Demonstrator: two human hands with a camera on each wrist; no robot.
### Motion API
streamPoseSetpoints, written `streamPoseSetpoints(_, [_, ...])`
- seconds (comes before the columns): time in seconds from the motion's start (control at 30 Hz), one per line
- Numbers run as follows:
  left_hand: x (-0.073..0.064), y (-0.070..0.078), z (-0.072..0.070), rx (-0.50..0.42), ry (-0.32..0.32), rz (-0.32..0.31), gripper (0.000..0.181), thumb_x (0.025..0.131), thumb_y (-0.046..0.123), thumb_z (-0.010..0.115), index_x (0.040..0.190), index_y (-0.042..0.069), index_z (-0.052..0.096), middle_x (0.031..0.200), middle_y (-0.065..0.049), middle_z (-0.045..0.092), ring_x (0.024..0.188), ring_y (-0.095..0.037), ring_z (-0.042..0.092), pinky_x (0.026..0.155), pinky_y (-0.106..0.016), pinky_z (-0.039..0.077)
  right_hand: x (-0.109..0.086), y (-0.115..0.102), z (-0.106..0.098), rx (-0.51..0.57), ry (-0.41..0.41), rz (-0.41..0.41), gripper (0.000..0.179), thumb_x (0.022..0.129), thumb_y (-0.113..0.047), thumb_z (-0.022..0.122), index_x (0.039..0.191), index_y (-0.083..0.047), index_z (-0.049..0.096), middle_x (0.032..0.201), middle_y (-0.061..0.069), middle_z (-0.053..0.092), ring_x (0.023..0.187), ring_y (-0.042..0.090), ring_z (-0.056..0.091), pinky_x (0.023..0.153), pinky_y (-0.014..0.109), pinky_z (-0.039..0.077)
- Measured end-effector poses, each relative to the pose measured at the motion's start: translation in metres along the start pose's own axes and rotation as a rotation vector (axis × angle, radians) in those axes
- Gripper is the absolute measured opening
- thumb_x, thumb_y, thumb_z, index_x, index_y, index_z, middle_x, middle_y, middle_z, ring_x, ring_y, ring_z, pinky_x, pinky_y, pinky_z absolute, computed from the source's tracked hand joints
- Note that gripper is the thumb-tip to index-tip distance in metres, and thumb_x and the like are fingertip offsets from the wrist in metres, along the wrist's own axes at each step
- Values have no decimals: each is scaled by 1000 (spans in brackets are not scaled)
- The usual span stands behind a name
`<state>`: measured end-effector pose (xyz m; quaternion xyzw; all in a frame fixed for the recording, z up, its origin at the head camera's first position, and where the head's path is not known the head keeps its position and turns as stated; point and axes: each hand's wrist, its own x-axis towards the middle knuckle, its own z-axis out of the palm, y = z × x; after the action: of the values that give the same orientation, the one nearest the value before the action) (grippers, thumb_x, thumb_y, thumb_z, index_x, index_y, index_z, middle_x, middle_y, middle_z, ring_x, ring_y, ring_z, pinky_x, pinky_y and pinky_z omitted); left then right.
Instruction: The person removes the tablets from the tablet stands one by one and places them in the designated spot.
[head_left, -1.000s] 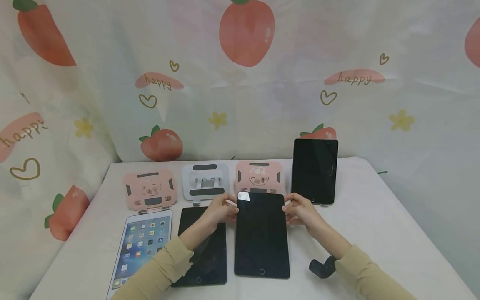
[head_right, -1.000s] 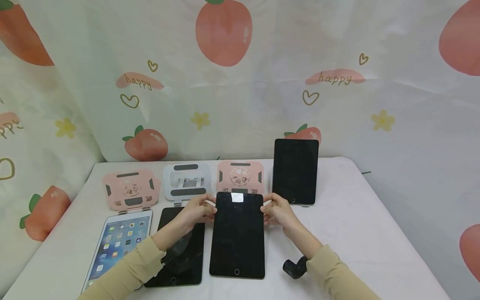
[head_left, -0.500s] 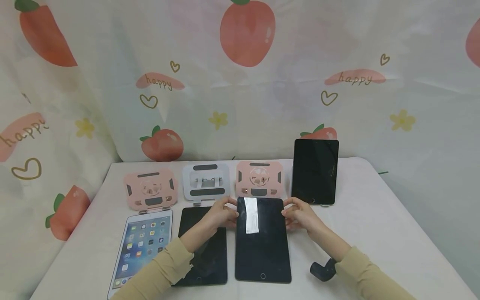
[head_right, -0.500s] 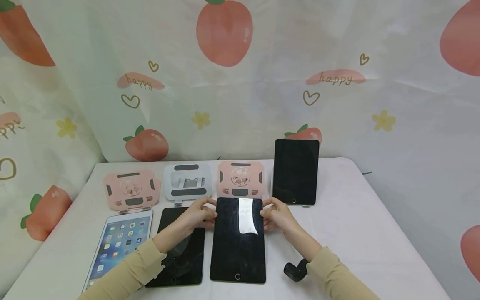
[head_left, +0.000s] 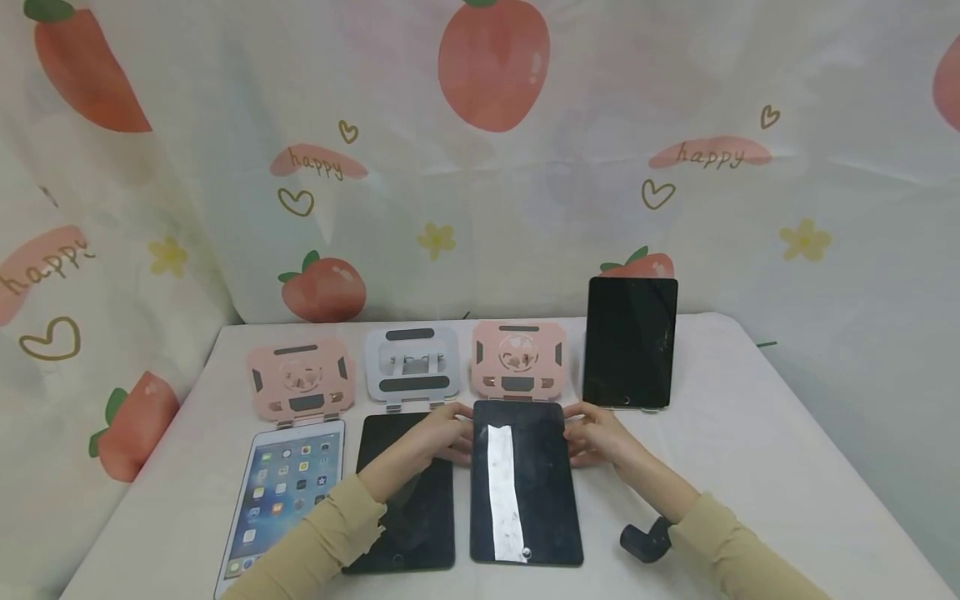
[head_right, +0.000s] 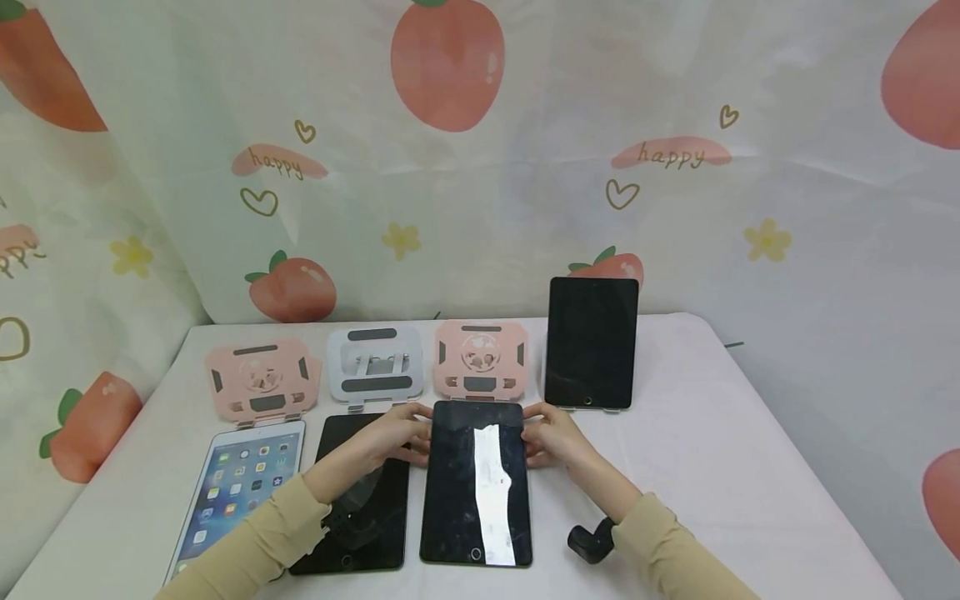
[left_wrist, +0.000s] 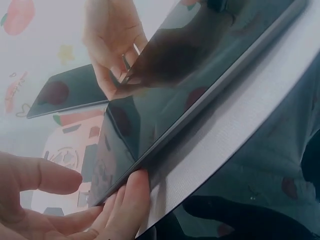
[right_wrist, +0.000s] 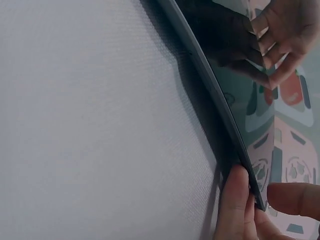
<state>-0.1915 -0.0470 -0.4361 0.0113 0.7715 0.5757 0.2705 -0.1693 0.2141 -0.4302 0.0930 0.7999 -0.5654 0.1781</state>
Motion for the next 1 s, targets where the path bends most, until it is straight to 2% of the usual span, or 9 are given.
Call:
streamPoseSetpoints(0.2, [3, -1, 2, 28, -15, 4, 48, 87, 5, 51, 133, -8, 43, 106, -24, 65, 87, -24, 68, 73, -35, 60, -1, -1, 2, -15, 1, 15, 44, 86, -1, 51, 128, 8, 45, 84, 9, 59, 70, 17, 60, 63, 30, 58])
streamPoseSetpoints(0.47, [6, -3, 3, 82, 1, 25, 49, 86, 7, 51, 131, -12, 46, 102, -22, 66, 83, -21, 68, 68, -31, 60, -1, -2, 6, -76, -8, 1, 48, 86, -1, 51, 131, 12, 42, 91, 14, 59, 73, 15, 60, 64, 31, 59])
streamPoseSetpoints(0.8, [6, -7, 3, 129, 47, 78, 50, 86, 7, 50, 131, -14, 46, 119, -28, 60, 100, -33, 66, 72, -34, 60, -3, -5, 11, -160, 6, 12, 51, 85, 2, 45, 136, 10, 40, 91, 13, 54, 81, 18, 56, 67, 33, 59])
streamPoseSetpoints(1.0, [1, -8, 3, 107, 42, 66, 48, 91, 9, 48, 135, -10, 45, 121, -27, 59, 102, -33, 66, 69, -31, 60, -4, -2, 10, -148, 10, 4, 49, 87, 1, 44, 135, 10, 39, 90, 15, 54, 81, 20, 57, 68, 35, 60])
